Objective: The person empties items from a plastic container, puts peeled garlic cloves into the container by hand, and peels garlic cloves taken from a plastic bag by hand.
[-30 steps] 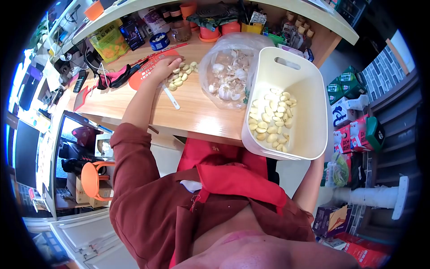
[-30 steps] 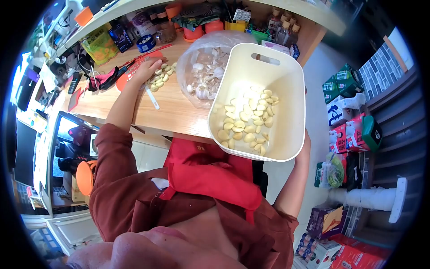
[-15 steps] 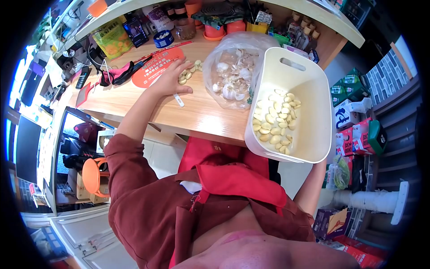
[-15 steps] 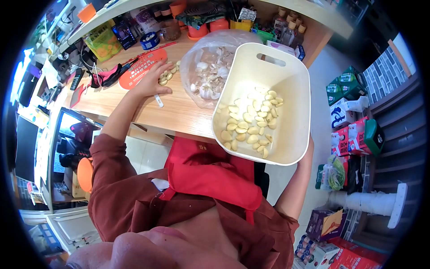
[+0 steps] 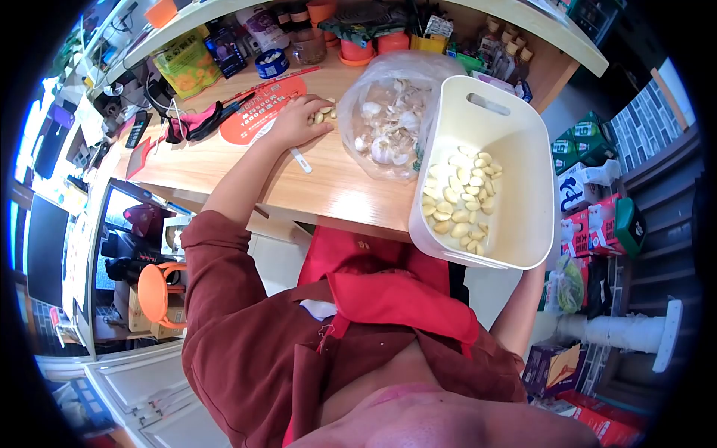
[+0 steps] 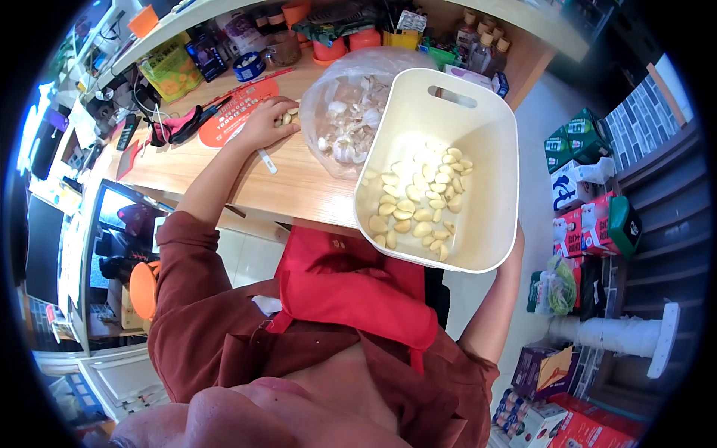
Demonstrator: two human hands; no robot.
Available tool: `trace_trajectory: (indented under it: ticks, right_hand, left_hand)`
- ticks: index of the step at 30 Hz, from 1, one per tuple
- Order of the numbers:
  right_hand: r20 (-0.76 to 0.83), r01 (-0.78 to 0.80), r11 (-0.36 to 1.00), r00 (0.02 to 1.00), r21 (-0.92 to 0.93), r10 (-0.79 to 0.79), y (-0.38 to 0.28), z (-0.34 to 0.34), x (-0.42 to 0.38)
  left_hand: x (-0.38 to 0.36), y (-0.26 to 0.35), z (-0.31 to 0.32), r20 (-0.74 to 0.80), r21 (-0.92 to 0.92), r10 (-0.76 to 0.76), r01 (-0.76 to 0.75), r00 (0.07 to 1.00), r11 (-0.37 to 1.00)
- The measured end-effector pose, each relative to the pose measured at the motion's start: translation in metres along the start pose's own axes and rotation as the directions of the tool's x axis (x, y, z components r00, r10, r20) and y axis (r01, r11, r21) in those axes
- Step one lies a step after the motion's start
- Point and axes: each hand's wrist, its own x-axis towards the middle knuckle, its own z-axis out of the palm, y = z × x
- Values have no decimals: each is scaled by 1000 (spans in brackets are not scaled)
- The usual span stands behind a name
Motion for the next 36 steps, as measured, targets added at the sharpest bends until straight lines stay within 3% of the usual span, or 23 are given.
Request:
trace_trajectory:
  ticks: [3,6,9,16,24,30,36]
  right_hand:
    - [-41,6,999,999,31,-5,-20,6,-9]
    - [-30,-53,997,998,-58,51,-30,6,-11]
    - [-9,41,982,999,-183,-43,-34,6,-14]
    - [-62,24,999,998,-25,-25,-17,6,-11]
    - [-83,50,997,995,-57,-55,-15,5,-10]
    - [-73,54,988,995,-142,-65,-28,7,-14]
    - [-85,17,993,996,-118,-28,-35,9,-17]
  left_hand:
    - [-1,-3,6,-57,6,-29,30,998,1000]
    - [-6,10,4,-113,53,2,4,994,999]
    - [-5,10,7,-135,91,-3,15,991,996]
    - [7,10,5,-120,209,-17,42,993,977]
    - [16,9,8,-97,227,5,17,995,974]
    - [24,14,4,-87,168,-222,234,971,958]
    - [30,13,-1,-38,96,-331,333,943,938]
